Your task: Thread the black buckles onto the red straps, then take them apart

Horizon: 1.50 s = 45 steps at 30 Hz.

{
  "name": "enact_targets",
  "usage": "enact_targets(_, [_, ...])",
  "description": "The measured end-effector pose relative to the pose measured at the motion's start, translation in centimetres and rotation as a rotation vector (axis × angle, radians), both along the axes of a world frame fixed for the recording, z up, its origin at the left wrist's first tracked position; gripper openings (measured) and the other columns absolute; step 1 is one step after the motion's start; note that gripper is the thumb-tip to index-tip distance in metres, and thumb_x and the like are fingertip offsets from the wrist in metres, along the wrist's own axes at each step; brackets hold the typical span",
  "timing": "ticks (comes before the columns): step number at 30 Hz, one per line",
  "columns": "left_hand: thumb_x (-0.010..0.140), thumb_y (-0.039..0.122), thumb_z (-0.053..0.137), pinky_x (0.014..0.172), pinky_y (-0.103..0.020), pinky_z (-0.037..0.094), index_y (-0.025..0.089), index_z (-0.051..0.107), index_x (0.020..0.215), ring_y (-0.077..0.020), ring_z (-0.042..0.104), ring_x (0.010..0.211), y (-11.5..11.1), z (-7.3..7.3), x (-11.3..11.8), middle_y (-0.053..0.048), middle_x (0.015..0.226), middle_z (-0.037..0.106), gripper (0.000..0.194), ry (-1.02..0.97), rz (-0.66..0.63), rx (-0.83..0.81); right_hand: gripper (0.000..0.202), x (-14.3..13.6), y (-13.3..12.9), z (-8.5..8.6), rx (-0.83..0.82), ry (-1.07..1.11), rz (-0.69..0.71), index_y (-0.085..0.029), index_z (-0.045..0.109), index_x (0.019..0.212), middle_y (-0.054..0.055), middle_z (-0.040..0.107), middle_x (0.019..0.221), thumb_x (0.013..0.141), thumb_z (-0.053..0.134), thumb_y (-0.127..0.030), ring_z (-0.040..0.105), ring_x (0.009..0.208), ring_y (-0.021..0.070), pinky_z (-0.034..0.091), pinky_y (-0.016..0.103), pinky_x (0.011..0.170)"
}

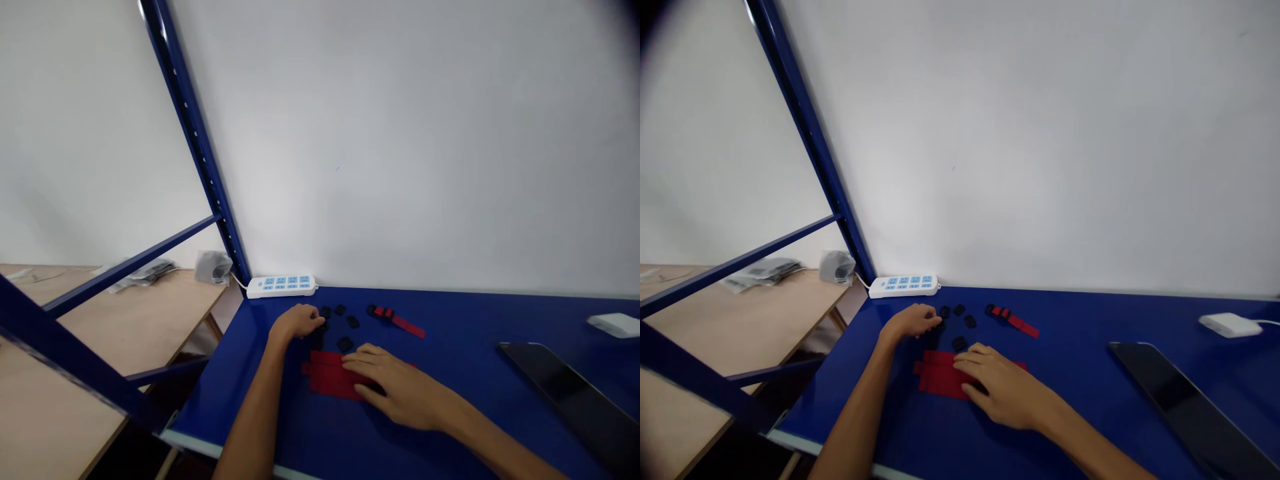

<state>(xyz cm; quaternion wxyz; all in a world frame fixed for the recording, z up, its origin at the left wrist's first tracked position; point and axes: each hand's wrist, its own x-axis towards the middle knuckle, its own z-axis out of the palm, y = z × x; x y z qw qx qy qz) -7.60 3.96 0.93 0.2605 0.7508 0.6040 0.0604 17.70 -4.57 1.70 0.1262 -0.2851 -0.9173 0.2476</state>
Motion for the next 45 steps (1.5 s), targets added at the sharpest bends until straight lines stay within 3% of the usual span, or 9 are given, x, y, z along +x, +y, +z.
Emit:
enact_targets(6, [0.091,0.045,0.048,0.058,-0.025,0.045,0.019,0.066,0.085,-0.0157,0.062,0.061,0.0,-0.1,0.1,-0.003,0.078,0.07,0.032,-0.006,-0.017,0.045,0.032,0.7,0.0,-0.1,0.024,0.005,0.019,-0.031,0.069,0.124,0.003,0.064,0.134,0.098,0.049,-0.03,0.05,0.123,0.0265,0.037,0.042,0.107])
enact_targets(10, [0.093,0.045,0.045,0.056,-0.025,0.043,0.02,0.065,0.081,-0.0166,0.061,0.061,-0.1,-0.3,0.1,-0.003,0.076,0.069,0.034,-0.008,-0.036,0.078,0.029,1.8,0.6,0.4,0.024,0.05,0.019,-0.028,0.075,0.11,0.005,0.071,0.12,0.098,0.049,-0.032,0.058,0.112,0.0258,0.042,0.04,0.1])
enact_targets(14, [0.094,0.045,0.043,0.058,-0.026,0.042,0.019,0.064,0.077,-0.0181,0.061,0.065,-0.1,0.0,0.2,-0.003,0.073,0.068,0.036,-0.018,-0.057,0.131,0.028,3.8,3.2,0.4,0.138,0.174,-0.188,-0.026,0.074,0.106,0.006,0.073,0.107,0.099,0.048,-0.033,0.06,0.104,0.0246,0.043,0.04,0.098])
enact_targets(18, [0.096,0.043,0.04,0.063,-0.028,0.04,0.02,0.061,0.077,-0.0191,0.06,0.071,-0.2,0.4,1.3,-0.003,0.076,0.067,0.036,-0.044,-0.082,0.213,0.032,6.4,7.0,-2.0,0.307,0.203,-0.564,-0.023,0.067,0.117,0.009,0.069,0.115,0.099,0.047,-0.039,0.057,0.109,0.0279,0.042,0.045,0.099])
enact_targets(22, [0.098,0.04,0.041,0.068,-0.028,0.04,0.02,0.061,0.081,-0.0182,0.06,0.075,-0.7,0.2,3.9,-0.002,0.08,0.067,0.033,-0.11,-0.139,0.323,0.053,7.1,9.2,-5.1,0.347,0.097,-0.648,-0.018,0.058,0.133,0.015,0.062,0.126,0.093,0.057,-0.052,0.053,0.114,0.0319,0.041,0.048,0.1])
enact_targets(26, [0.098,0.035,0.046,0.083,-0.031,0.043,0.02,0.066,0.094,-0.0197,0.059,0.088,-1.4,-0.7,6.8,-0.003,0.09,0.068,0.025,-0.205,-0.273,0.44,0.039,6.4,9.7,-5.9,0.384,0.082,-0.679,-0.02,0.067,0.116,0.012,0.066,0.11,0.092,0.058,-0.05,0.057,0.101,0.0277,0.043,0.043,0.092])
enact_targets(32, [0.095,0.033,0.057,0.105,-0.038,0.041,0.027,0.059,0.126,-0.0215,0.052,0.116,-2.4,-1.0,8.9,-0.006,0.123,0.059,0.032,-0.325,-0.316,0.621,0.042,6.0,8.9,-3.9,0.033,0.44,-0.632,-0.019,0.071,0.095,0.005,0.069,0.085,0.092,0.054,-0.057,0.059,0.081,0.0214,0.045,0.033,0.076])
enact_targets(40, [0.098,0.028,0.053,0.093,-0.034,0.048,0.022,0.063,0.104,-0.02,0.057,0.102,-3.2,0.3,9.5,-0.005,0.105,0.066,0.013,-0.364,-0.28,0.702,0.046,3.3,6.6,-2.8,-0.357,0.641,-0.519,-0.018,0.061,0.069,-0.003,0.052,0.063,0.086,0.061,-0.061,0.048,0.064,0.0147,0.037,0.028,0.062])
enact_targets(45, [0.097,0.025,0.054,0.094,-0.034,0.048,0.022,0.062,0.106,-0.0201,0.057,0.104,-3.1,0.0,9.6,-0.005,0.106,0.065,0.013,-0.382,-0.288,0.715,0.047,2.8,6.1,-2.9,-0.532,0.71,-0.523,-0.018,0.063,0.072,-0.001,0.053,0.067,0.085,0.061,-0.063,0.047,0.065,0.0152,0.037,0.028,0.063])
